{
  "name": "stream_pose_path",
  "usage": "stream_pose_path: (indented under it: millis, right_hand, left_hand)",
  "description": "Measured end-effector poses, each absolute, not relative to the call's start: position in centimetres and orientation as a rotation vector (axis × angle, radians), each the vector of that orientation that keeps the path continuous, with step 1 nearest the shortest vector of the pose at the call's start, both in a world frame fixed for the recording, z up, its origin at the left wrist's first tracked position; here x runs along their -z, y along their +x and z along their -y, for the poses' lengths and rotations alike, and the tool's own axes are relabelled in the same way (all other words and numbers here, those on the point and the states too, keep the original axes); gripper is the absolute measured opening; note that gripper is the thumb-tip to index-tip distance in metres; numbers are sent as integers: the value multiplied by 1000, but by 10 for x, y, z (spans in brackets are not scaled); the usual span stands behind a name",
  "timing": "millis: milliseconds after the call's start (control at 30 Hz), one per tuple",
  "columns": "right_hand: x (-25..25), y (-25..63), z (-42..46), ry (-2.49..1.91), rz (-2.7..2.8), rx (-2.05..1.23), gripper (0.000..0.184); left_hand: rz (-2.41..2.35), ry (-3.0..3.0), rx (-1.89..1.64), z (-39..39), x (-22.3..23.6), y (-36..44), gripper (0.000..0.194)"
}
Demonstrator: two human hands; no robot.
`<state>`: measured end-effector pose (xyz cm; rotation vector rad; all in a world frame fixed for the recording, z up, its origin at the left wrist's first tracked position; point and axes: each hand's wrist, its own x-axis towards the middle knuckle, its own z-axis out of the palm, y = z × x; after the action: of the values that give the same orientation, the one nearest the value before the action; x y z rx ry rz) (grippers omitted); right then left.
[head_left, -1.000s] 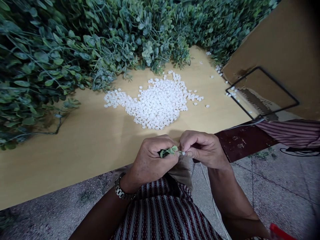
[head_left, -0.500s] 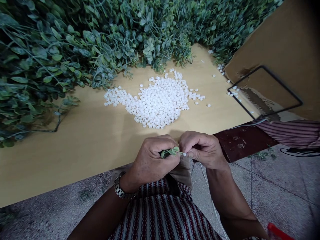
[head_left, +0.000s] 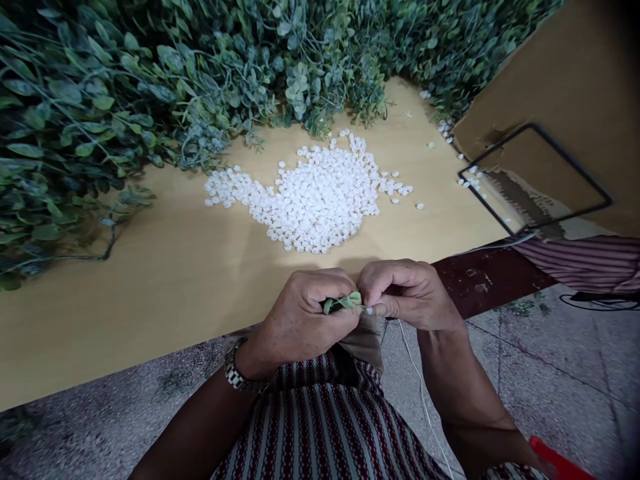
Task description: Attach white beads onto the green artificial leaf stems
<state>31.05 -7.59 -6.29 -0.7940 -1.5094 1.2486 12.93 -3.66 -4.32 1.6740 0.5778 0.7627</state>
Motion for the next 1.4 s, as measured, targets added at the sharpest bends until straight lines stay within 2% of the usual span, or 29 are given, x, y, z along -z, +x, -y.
stream_pose_path:
  millis: [467,1167,1400]
  right_hand:
    - [66,306,78,-866,1483,-1142,3]
    - [57,309,70,-855,1524,-1340,11]
    - [58,307,69,-884,1563,-1294,12]
  left_hand:
    - [-580,1591,-742,36,42,130,20]
    - [-579,1553,-771,37,46,130,23]
    - [-615,1570,-749,37,46,131,23]
